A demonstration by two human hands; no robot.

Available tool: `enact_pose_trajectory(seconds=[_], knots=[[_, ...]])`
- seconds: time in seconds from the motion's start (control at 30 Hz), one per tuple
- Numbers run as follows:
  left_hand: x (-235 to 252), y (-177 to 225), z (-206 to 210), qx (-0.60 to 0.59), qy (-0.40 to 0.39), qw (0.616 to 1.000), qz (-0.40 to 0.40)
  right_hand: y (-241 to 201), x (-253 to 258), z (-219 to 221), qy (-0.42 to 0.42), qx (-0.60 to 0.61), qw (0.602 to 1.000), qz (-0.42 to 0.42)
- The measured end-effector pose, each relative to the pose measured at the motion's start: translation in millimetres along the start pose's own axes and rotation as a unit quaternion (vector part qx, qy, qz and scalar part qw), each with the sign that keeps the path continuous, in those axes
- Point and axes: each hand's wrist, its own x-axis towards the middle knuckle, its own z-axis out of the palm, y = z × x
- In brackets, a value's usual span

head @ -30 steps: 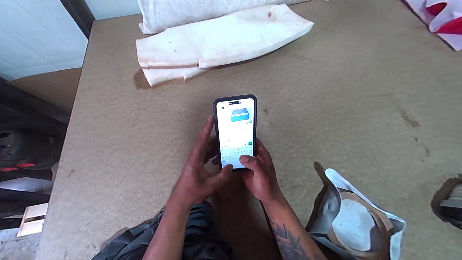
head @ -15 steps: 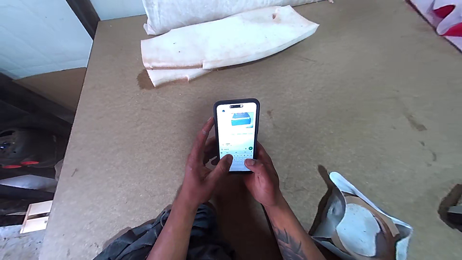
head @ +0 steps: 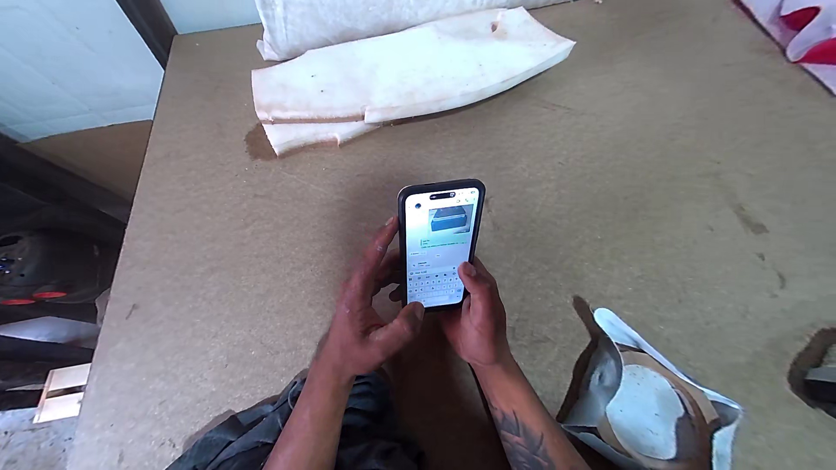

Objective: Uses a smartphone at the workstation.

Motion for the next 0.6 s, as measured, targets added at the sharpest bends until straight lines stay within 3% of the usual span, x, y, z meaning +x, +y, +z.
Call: enact_pose_trajectory(seconds=[0.27,0.43,0.53,0.6], knots=[[-0.4,-1.1,0.2,0.024,-0.008,1.0,0.003,1.6,1.1,1.1,0.039,-0.025,0.999,-0.005],[3.2,2.2,-3.7,0.114,0.043,0.992,0.031,-1.9,1.8,-0.3,0.02,0.0,1.0,-0.002],[5.6,31.3,2.6,0.123,0.131,0.982,0.054,-4.5,3.8,2.6,0.02,-0.002,1.0,0.01],[3.8,71.6,22.1,0.054,0.16,0.983,0.065,-7.4,5.2,5.3,0.021,0.004,1.0,0.018]])
